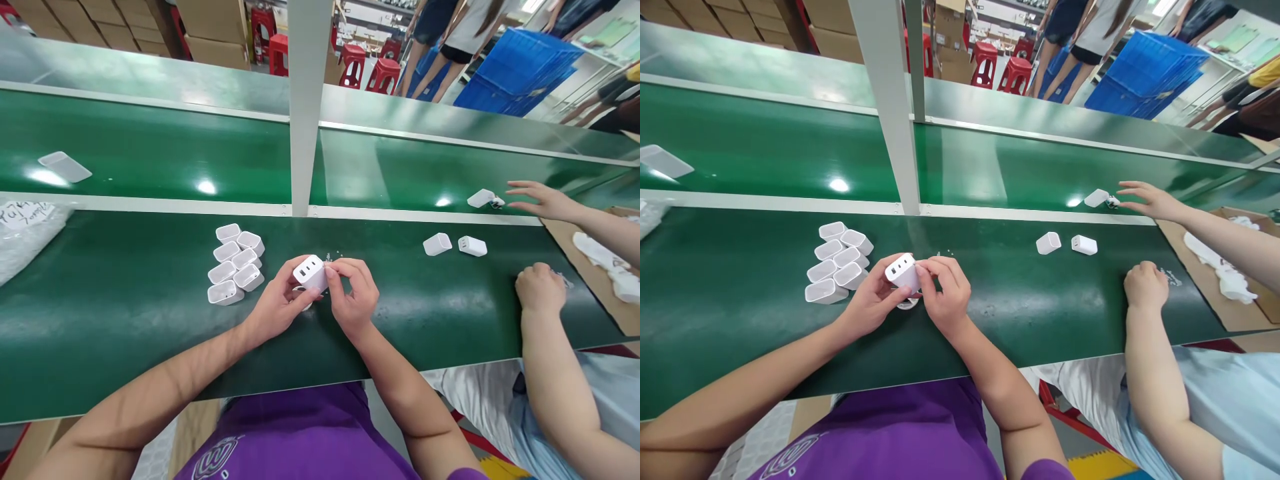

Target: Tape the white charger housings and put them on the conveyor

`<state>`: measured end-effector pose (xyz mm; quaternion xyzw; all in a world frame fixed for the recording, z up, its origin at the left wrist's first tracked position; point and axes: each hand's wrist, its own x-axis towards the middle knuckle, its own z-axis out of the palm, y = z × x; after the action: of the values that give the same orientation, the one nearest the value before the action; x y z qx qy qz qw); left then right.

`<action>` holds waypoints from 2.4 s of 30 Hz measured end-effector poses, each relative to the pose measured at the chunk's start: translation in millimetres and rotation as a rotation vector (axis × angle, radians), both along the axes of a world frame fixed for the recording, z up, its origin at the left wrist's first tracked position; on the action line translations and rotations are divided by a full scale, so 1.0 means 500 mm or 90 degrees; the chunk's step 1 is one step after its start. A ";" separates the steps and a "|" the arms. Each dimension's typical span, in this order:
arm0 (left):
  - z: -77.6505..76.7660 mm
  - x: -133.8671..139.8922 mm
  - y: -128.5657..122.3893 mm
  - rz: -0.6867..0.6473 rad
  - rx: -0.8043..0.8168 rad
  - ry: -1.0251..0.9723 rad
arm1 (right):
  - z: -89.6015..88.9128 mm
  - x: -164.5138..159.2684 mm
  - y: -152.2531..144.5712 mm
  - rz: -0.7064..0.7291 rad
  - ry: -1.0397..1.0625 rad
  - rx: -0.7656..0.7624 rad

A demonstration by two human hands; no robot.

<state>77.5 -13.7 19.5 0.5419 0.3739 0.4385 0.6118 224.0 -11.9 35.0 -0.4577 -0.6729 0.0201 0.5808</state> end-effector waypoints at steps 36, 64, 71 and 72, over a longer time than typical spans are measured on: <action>0.004 -0.015 0.006 0.174 0.270 0.311 | -0.021 -0.012 -0.006 0.001 -0.095 0.082; 0.029 -0.039 0.031 -0.025 -0.020 0.143 | 0.000 -0.013 0.004 0.371 0.438 -0.514; 0.023 -0.039 0.034 -0.029 -0.014 0.155 | -0.001 -0.014 0.003 0.378 0.466 -0.516; 0.022 -0.038 0.034 -0.029 -0.012 0.153 | -0.002 -0.013 0.003 0.382 0.470 -0.510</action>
<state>58.4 3.3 30.3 0.5930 0.4364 0.3528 0.5774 217.2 -10.6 34.1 -0.3939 -0.4668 0.5906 0.5273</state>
